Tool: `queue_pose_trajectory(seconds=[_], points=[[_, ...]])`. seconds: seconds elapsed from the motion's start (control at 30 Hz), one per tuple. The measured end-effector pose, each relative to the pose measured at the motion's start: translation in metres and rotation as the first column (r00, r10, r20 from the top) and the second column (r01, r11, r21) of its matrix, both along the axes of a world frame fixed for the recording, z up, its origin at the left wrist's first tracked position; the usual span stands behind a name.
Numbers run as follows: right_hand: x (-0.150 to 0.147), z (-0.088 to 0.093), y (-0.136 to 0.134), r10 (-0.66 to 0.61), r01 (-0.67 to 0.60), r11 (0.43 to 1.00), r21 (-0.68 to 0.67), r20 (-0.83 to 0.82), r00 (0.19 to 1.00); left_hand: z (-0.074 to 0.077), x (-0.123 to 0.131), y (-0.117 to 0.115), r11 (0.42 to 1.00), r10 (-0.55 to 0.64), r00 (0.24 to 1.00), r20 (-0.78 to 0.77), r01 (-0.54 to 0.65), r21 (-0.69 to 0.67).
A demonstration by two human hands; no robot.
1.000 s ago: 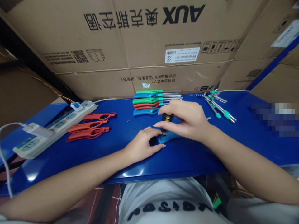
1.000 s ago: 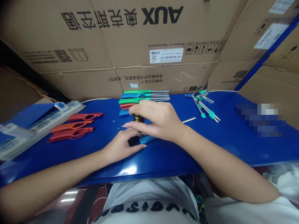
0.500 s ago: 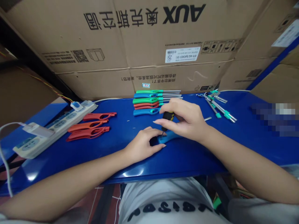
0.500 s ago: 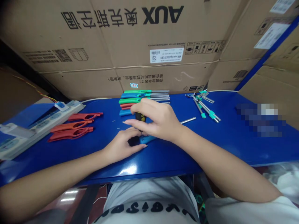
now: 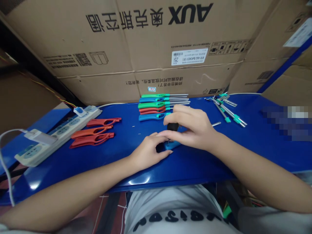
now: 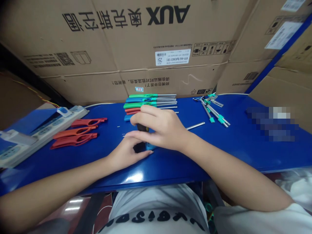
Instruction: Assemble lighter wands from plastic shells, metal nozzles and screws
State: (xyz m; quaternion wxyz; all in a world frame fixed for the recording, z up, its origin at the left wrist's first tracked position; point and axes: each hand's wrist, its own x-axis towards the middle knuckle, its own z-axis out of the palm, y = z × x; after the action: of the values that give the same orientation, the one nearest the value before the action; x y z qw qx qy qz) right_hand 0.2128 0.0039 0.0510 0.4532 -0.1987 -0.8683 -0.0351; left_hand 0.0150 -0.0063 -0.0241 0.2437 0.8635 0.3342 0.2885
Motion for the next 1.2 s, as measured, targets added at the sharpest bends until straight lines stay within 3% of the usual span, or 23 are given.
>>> queue_pose_trajectory(seconds=[0.1, 0.23, 0.33, 0.4, 0.53, 0.6, 0.67, 0.73, 0.8, 0.9, 1.0, 1.07, 1.13, 1.2], points=[[0.002, -0.003, 0.004, -0.05, 0.046, 0.998, 0.036, 0.11, 0.993, 0.004, 0.0, -0.001, 1.0, -0.002, 1.0, -0.003, 0.002, -0.01], [0.001, -0.001, 0.005, 0.14, -0.135, 0.965, -0.223, 0.008, 0.99, 0.008, 0.0, -0.002, 1.0, -0.015, 1.0, -0.006, 0.015, -0.007], [0.0, 0.002, 0.003, 0.148, -0.148, 0.945, -0.291, -0.022, 0.989, 0.006, 0.0, -0.001, 1.0, -0.011, 1.0, -0.001, 0.011, 0.007], [0.001, 0.002, 0.002, 0.104, -0.101, 0.965, -0.242, -0.002, 0.995, 0.003, 0.0, 0.0, 1.0, -0.011, 1.0, 0.002, 0.011, 0.022], [0.003, -0.001, 0.0, -0.02, 0.018, 0.999, 0.047, 0.044, 0.999, -0.001, 0.0, 0.0, 0.998, 0.019, 1.0, -0.01, -0.019, 0.054], [0.003, -0.001, -0.001, -0.041, 0.036, 0.996, 0.083, 0.051, 0.998, 0.001, 0.001, 0.0, 0.999, 0.017, 1.0, -0.006, -0.016, 0.035], [0.002, 0.002, -0.001, 0.028, -0.026, 0.998, -0.056, 0.04, 0.999, 0.004, 0.001, 0.0, 1.0, -0.003, 1.0, -0.005, 0.003, 0.001], [0.001, 0.006, -0.002, 0.139, -0.138, 0.957, -0.257, -0.014, 0.99, 0.006, 0.001, -0.001, 1.0, -0.014, 1.0, -0.007, 0.013, -0.017], [0.0, 0.009, -0.001, 0.19, -0.204, 0.913, -0.354, -0.074, 0.979, 0.007, 0.001, -0.001, 1.0, -0.012, 1.0, -0.007, 0.012, -0.025], [0.001, 0.008, 0.003, 0.127, -0.152, 0.945, -0.291, -0.104, 0.986, 0.005, 0.001, -0.001, 0.999, -0.011, 1.0, 0.003, 0.011, -0.032], [0.004, 0.004, 0.007, 0.007, -0.011, 0.995, -0.101, -0.047, 0.999, 0.005, 0.002, -0.001, 0.999, -0.01, 1.0, 0.009, 0.011, -0.04], [0.006, 0.002, 0.008, -0.063, 0.063, 0.998, 0.013, 0.022, 0.998, 0.006, 0.002, -0.002, 0.999, -0.005, 1.0, 0.002, 0.005, -0.039], [0.007, 0.002, 0.008, -0.039, 0.04, 0.999, -0.005, 0.074, 0.996, 0.008, 0.002, -0.002, 0.999, -0.005, 1.0, -0.016, 0.004, -0.039], [0.007, 0.004, 0.005, 0.075, -0.064, 0.985, -0.161, 0.059, 0.995, 0.01, 0.003, -0.002, 0.999, -0.008, 1.0, -0.024, 0.007, -0.041]])
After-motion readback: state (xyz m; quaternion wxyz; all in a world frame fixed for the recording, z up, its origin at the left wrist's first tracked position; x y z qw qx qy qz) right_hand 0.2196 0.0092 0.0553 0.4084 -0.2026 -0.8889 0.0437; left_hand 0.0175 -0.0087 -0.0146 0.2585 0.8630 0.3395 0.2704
